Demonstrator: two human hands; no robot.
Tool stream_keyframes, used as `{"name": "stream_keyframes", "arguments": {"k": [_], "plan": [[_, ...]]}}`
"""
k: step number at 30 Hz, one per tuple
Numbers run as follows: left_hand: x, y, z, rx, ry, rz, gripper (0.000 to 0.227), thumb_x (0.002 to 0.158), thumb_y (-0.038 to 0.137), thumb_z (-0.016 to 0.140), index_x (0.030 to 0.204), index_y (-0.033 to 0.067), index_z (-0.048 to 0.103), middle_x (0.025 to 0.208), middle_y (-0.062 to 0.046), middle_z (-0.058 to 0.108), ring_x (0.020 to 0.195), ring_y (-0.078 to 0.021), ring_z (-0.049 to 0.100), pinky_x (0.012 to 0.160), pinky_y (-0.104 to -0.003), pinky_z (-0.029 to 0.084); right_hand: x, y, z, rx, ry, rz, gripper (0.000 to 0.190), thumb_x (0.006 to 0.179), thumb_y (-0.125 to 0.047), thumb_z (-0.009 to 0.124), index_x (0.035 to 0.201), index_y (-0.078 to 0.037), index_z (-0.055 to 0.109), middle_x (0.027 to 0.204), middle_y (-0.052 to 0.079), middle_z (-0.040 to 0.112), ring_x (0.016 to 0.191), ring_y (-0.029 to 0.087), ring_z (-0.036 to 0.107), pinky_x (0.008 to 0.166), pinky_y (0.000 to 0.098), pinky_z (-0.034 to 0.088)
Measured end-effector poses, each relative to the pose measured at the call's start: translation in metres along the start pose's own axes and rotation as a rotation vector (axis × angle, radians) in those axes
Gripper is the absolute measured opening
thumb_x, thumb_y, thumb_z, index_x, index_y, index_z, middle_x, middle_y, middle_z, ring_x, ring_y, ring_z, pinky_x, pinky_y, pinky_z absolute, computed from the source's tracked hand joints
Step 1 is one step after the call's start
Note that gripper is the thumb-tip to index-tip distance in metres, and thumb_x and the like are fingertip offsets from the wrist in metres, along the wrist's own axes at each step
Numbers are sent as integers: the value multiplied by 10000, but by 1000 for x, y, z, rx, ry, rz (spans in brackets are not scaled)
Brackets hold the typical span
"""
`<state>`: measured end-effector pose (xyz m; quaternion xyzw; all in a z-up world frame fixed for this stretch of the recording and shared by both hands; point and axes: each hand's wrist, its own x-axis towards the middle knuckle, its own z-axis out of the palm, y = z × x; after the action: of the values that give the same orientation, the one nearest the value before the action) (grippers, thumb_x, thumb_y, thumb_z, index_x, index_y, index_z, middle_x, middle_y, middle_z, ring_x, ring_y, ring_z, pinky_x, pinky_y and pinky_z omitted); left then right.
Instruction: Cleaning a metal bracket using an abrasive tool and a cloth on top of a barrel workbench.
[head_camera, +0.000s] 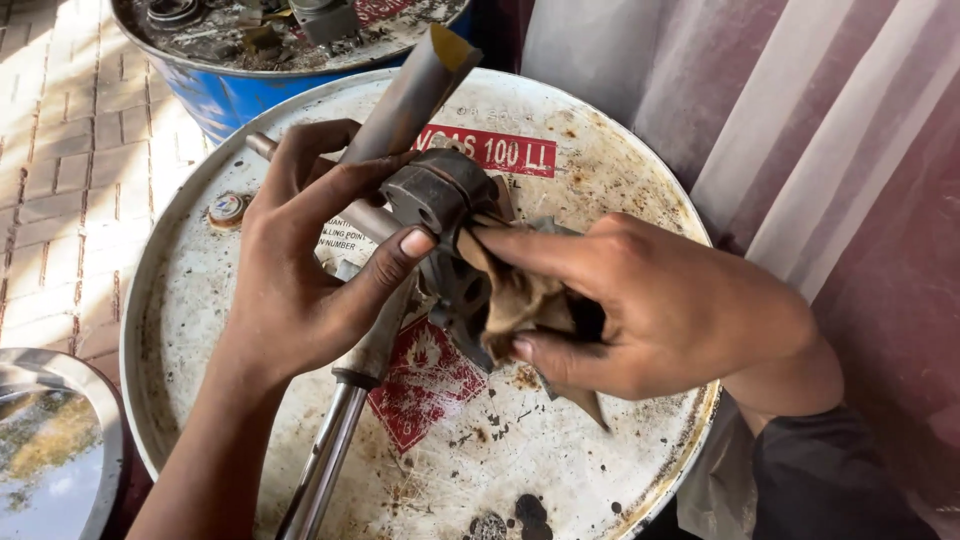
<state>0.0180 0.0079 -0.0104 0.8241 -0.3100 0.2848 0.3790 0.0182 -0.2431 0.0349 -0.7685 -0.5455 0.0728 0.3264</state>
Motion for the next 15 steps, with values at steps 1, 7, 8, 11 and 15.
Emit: {"name": "stream_keyframes", "arguments": {"k": [1,7,8,11,15], "plan": [[0,0,-1,1,5,-4,552,955,421,592,1253,-37,673,1254,-241,536,1179,-366,569,956,-503,518,5,3,1,0,-6,-2,514,953,-156,635,1403,32,470,699,-35,689,435,75,612,352,209,486],[-3,-5,2,-14,0,50,515,950,337,661,1273,-64,668,1263,-263,514,1196,-373,546,977,-505,546,16,13,15,572,-106,117,256,977,-140,625,1150,-40,464,912,88,686,753,192,781,720,288,688],[-2,-2,0,-7,5,56,487,965,309,666,1256,-82,672,1264,-272,523,1185,-388,574,965,-499,535,15,13,18,603,-77,79,333,977,-178,630,1207,-38,434,932,73,640,811,188,719,789,288,665],[0,-2,-1,14,4,59,488,965,318,659,1255,-75,679,1264,-274,546,1175,-392,588,949,-497,523,8,9,17,564,-10,-12,492,975,-231,621,1338,9,391,1017,75,543,926,193,618,887,294,628],[0,-2,-3,11,12,17,514,933,348,668,1251,-55,688,1242,-254,554,1158,-377,588,910,-476,541,0,-7,6,555,7,92,757,942,-265,639,1528,78,303,1141,58,519,1096,185,561,958,298,528]]}}
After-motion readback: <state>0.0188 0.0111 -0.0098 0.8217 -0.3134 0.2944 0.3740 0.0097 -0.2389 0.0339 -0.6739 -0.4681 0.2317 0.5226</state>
